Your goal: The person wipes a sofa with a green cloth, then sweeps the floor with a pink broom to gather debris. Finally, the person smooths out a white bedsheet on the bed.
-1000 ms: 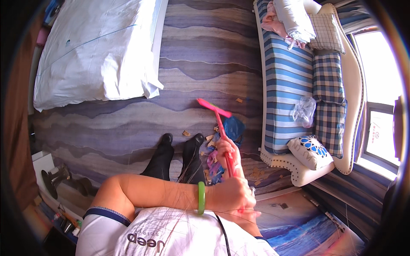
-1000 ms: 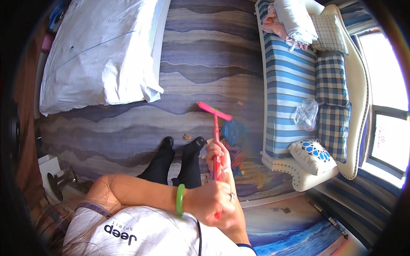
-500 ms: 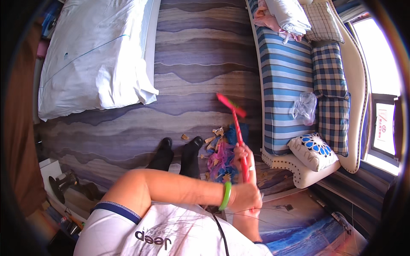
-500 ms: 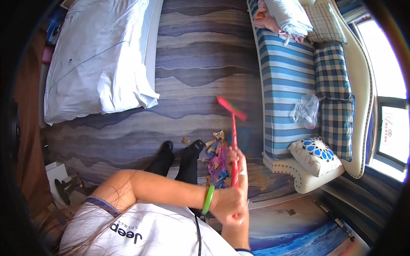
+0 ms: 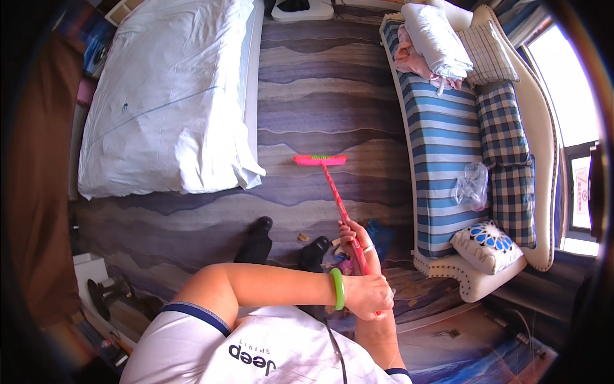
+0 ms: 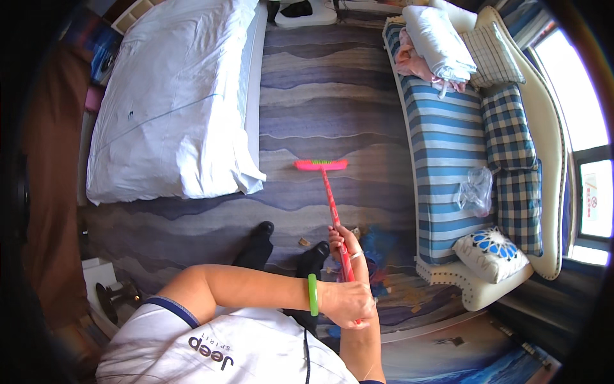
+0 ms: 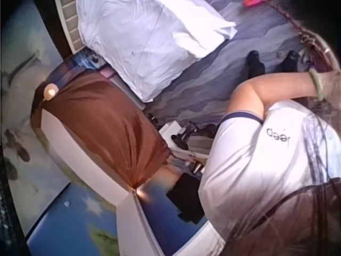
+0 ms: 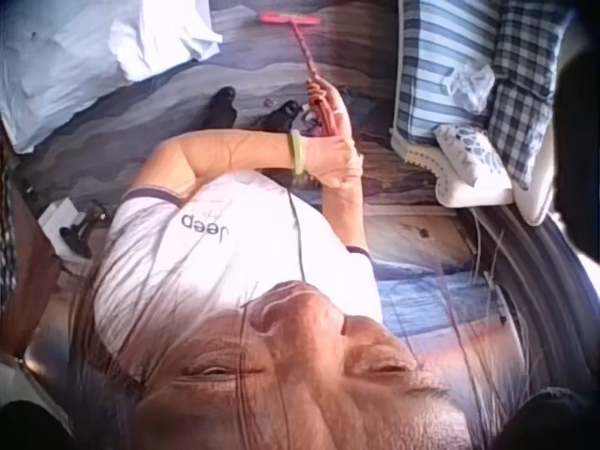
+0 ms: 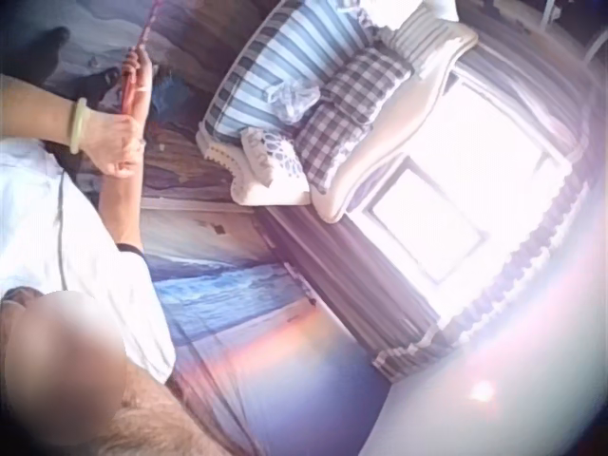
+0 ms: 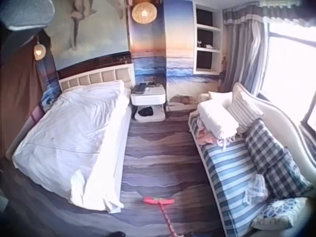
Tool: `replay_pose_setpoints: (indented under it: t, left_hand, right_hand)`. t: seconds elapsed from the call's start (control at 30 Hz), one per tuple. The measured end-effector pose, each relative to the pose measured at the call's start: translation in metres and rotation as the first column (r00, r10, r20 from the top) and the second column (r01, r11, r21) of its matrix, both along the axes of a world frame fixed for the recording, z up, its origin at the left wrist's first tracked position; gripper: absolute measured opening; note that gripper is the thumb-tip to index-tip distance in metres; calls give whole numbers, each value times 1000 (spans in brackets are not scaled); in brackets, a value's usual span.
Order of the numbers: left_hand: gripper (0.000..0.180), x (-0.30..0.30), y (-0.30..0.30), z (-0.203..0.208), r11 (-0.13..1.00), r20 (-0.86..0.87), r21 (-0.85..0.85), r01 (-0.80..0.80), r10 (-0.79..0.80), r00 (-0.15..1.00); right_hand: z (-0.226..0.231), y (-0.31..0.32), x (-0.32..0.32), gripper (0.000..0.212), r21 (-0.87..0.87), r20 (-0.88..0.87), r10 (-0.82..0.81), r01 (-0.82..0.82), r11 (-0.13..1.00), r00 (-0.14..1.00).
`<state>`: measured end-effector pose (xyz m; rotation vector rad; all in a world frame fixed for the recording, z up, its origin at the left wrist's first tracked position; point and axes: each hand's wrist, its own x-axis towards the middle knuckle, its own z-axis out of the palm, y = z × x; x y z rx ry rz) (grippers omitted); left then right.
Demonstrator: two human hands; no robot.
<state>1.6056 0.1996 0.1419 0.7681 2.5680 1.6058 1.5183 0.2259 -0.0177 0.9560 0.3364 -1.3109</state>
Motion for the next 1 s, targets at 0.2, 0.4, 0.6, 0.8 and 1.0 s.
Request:
replay_pose_setpoints:
  t: [0.2,0.4,0.6,0.8,1.0]
  left_hand:
    - [28,61,2,33,928,-68,240,286,-278,958]
    - [31,127,-71,94,897,-122,316,309,-284,951]
    - [27,170,-120,74,869,-151,477,132,-67,986]
    - [35,153,-124,60,806,-170,575,138,-47,984]
    - [35,122,-150,93,738,-176,640,213,-129,976]
  right_hand:
    - [28,50,80,19,102,-111,-18,29,994,994]
    - [90,18,141,19,167,-8,-154,153,974,988]
    - [53,-45,196,20,192,12,106,-106,976,994]
    - [48,-23,183,22,350,-208,104,-25,936,973]
    - [77,-43,148,27,259,-304,-411,489,833,860]
